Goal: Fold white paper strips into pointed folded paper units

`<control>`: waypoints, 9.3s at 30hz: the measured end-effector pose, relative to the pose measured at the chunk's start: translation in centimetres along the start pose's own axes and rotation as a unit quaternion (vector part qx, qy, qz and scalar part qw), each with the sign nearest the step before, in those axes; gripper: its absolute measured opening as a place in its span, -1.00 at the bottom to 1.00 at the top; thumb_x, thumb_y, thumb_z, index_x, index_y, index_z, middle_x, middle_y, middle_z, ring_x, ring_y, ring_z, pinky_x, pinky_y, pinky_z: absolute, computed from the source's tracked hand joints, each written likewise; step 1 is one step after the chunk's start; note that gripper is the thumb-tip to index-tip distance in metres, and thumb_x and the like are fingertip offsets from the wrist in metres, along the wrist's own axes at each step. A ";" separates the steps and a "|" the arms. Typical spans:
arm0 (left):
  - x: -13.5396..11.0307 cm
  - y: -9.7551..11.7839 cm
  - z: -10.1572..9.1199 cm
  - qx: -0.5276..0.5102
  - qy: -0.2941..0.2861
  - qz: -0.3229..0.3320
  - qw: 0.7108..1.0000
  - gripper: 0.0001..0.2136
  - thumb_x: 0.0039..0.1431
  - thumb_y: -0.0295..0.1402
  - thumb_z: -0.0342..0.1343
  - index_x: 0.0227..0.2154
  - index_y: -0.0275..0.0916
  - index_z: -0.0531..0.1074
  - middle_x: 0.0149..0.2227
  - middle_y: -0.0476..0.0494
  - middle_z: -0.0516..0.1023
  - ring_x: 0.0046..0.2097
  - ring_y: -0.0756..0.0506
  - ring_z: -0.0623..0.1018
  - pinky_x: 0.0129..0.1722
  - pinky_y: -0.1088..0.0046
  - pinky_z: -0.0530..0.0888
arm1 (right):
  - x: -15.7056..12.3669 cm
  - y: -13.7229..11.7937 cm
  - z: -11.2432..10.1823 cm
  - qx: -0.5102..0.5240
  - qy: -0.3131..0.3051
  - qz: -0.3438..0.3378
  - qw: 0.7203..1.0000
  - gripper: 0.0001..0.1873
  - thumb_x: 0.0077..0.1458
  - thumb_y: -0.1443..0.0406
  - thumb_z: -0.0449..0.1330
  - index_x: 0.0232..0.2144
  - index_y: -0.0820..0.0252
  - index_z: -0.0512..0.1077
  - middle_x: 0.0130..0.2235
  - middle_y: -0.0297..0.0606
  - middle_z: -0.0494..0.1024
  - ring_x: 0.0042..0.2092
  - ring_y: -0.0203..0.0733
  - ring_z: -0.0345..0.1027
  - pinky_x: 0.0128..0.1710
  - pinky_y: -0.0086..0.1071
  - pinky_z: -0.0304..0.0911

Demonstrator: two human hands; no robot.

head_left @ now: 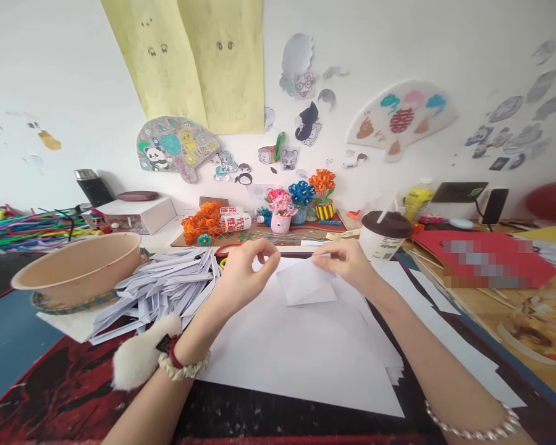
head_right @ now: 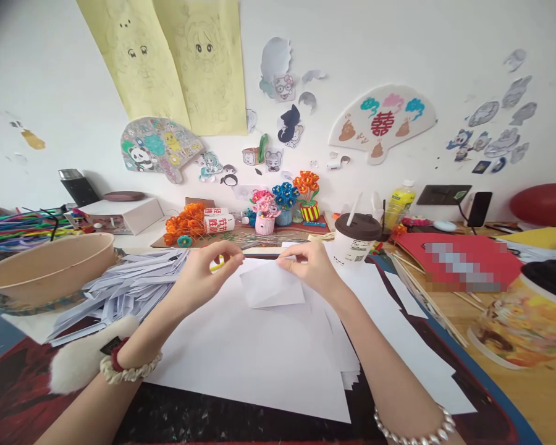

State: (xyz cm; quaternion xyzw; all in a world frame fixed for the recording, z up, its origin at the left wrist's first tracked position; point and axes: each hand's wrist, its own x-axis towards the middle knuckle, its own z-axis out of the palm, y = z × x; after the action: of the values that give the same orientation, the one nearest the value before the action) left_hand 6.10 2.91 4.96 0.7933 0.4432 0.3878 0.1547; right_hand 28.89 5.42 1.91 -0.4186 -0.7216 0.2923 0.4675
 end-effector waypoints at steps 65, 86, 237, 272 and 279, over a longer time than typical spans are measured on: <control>-0.4 0.3 1.7 -0.050 -0.003 -0.004 0.999 -0.95 0.12 -0.44 0.10 -0.42 -0.24 0.45 -0.36 -0.04 0.52 -0.31 -0.03 0.41 -0.34 0.47 0.31 | -1.0 -1.7 3.8 0.002 0.046 -0.093 0.995 -0.89 0.04 0.26 0.28 -0.48 0.14 0.56 -0.42 -0.24 0.61 -0.35 -0.14 0.45 -0.36 -0.31 0.31; -0.4 0.8 1.7 -0.038 0.021 0.010 0.999 -0.94 0.06 -0.50 0.10 -0.47 -0.26 0.42 -0.43 -0.01 0.47 -0.37 0.00 0.38 -0.38 0.49 0.28 | -0.8 -1.1 3.2 0.047 0.074 -0.022 0.996 -0.92 -0.06 0.31 0.30 -0.55 0.18 0.54 -0.45 -0.23 0.61 -0.38 -0.13 0.45 -0.36 -0.29 0.32; -1.1 0.1 2.8 0.053 0.005 0.061 0.997 -0.93 0.11 -0.49 0.09 -0.42 -0.21 0.43 -0.37 -0.02 0.56 -0.32 -0.04 0.48 -0.32 0.45 0.35 | -1.0 -1.2 3.5 -0.126 0.011 -0.118 0.985 -0.86 0.04 0.36 0.26 -0.52 0.08 0.57 -0.45 -0.33 0.61 -0.40 -0.18 0.46 -0.39 -0.34 0.31; -1.2 0.6 2.3 0.043 0.009 0.060 0.997 -0.92 0.10 -0.53 0.05 -0.43 -0.23 0.37 -0.37 -0.03 0.51 -0.32 -0.04 0.45 -0.31 0.45 0.34 | -0.7 -0.8 2.3 -0.083 0.059 -0.070 0.992 -0.88 -0.05 0.35 0.29 -0.59 0.11 0.56 -0.49 -0.33 0.60 -0.40 -0.16 0.45 -0.40 -0.33 0.30; -1.1 0.7 1.9 0.045 0.012 0.058 0.997 -0.92 0.10 -0.52 0.05 -0.45 -0.21 0.36 -0.39 -0.02 0.50 -0.32 -0.04 0.44 -0.30 0.44 0.33 | -0.6 -0.5 1.6 -0.085 0.080 -0.072 0.991 -0.89 -0.06 0.32 0.30 -0.58 0.10 0.56 -0.50 -0.32 0.60 -0.41 -0.15 0.45 -0.40 -0.32 0.30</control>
State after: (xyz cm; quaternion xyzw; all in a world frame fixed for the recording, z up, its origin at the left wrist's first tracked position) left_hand 7.61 1.78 3.60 0.8192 0.4149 0.3854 0.0908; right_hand 27.34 4.63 1.49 -0.4261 -0.7323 0.1609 0.5062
